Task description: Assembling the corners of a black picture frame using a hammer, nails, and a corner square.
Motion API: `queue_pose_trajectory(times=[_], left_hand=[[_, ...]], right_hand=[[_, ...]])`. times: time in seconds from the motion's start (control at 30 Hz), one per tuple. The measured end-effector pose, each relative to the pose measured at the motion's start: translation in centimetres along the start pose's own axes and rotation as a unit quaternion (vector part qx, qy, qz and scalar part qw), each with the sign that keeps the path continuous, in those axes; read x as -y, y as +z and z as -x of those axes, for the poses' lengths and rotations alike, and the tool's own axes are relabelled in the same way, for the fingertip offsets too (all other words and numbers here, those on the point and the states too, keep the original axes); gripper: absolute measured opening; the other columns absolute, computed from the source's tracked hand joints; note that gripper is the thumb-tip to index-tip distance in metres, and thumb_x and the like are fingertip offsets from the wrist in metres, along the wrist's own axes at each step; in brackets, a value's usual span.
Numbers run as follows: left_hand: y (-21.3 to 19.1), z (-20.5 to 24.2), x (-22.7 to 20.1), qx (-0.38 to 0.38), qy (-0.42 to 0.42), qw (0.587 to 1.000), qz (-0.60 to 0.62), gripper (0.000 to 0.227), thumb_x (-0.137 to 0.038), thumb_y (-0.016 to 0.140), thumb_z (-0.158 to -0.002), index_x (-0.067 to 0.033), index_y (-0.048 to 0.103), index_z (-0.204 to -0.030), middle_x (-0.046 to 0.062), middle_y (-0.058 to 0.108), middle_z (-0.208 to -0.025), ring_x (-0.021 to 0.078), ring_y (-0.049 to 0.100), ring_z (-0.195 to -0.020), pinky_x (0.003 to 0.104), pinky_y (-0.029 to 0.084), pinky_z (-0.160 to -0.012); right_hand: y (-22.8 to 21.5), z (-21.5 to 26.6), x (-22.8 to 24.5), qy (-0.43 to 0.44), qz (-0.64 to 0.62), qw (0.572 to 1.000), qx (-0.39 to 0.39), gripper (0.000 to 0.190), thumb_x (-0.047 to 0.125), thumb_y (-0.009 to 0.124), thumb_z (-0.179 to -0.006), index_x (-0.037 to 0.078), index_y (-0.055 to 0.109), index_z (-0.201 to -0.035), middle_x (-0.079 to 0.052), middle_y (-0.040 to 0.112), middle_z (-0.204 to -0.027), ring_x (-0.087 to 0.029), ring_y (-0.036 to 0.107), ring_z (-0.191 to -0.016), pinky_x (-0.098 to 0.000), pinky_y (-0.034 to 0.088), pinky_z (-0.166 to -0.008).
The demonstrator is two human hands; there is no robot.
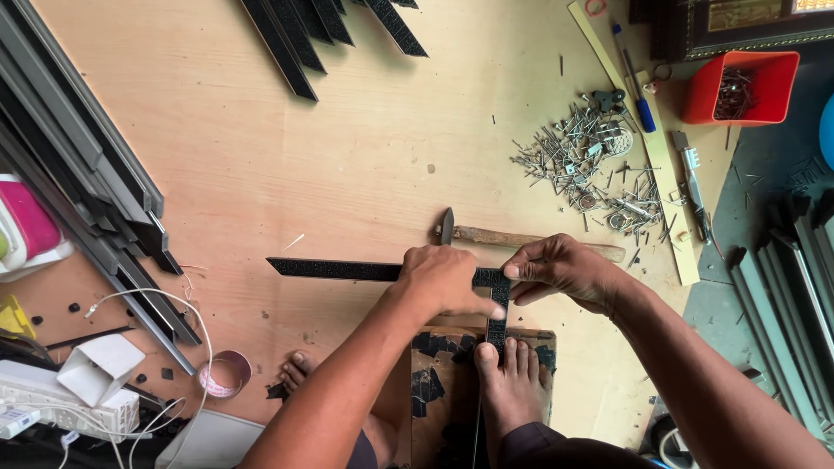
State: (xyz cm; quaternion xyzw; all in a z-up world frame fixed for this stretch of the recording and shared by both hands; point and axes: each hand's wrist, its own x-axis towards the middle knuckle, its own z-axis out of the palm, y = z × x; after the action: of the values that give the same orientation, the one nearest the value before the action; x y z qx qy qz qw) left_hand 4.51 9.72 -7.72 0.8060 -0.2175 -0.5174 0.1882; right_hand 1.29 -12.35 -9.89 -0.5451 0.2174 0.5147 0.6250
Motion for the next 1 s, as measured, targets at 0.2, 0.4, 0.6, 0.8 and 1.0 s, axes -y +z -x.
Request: queue_pose_trajectory(times=[0.2,0.4,0.6,0.8,1.0], left_hand=[[0.2,-0.2,-1.5,-0.004,-0.086,0.995,-0.058,0.084,-0.092,0.063,-0.064,-0.008,0.068,-0.067,0.002,0.062,-0.065,0.0183,0.061,-0.06,0.037,0.045,-0.055],[0.8,0.2,-2.1,-0.089,-0.098,0.989,-0.06,0.071,-0.081,0.066,-0.071,-0.0108,0.066,-0.06,0.002,0.056,-0.051,0.0161,0.054,-0.045,0.036,0.039,-0.042],[0.9,0.9,-2.3,-0.133,-0.086,0.985,-0.072,0.075,-0.08,0.06,-0.079,-0.0091,0.066,-0.057,0.001,0.053,-0.047,0.0154,0.05,-0.039,0.038,0.036,-0.039],[0.9,0.6,-2.7,-0.132,-0.078,0.984,-0.086,0.072,-0.077,0.058,-0.081,-0.0101,0.061,-0.053,0.0,0.047,-0.041,0.015,0.044,-0.036,0.037,0.032,-0.037],[0.4,0.9,-2.9,-0.121,-0.091,0.985,-0.08,0.073,-0.076,0.056,-0.083,-0.0087,0.064,-0.056,0.001,0.05,-0.043,0.0166,0.049,-0.038,0.037,0.038,-0.037]], right_hand=[[-0.4,-0.4,-1.2,-0.022,-0.01,1.0,0.007,0.02,0.016,0.076,-0.085,-0.001,0.078,-0.095,-0.013,0.078,-0.085,-0.022,0.075,-0.079,-0.0381,0.066,-0.081],[0.6,1.4,-1.9,-0.049,0.01,0.998,-0.048,0.022,0.019,0.072,-0.091,-0.001,0.078,-0.097,-0.01,0.076,-0.083,-0.017,0.074,-0.079,-0.034,0.065,-0.079],[-3.2,3.5,-5.3,-0.237,0.221,0.844,-0.428,0.022,0.021,0.069,-0.096,0.005,0.074,-0.111,-0.005,0.078,-0.098,-0.013,0.074,-0.084,-0.0282,0.059,-0.073],[-3.9,3.0,-3.2,-0.235,0.437,0.717,-0.49,0.014,0.021,0.074,-0.092,0.012,0.077,-0.102,-0.005,0.075,-0.096,-0.023,0.071,-0.087,-0.0347,0.055,-0.073],[-3.1,1.9,-4.0,-0.136,0.427,0.722,-0.527,0.024,0.035,0.076,-0.092,0.011,0.076,-0.094,-0.008,0.069,-0.096,-0.028,0.066,-0.075,-0.0428,0.051,-0.066]])
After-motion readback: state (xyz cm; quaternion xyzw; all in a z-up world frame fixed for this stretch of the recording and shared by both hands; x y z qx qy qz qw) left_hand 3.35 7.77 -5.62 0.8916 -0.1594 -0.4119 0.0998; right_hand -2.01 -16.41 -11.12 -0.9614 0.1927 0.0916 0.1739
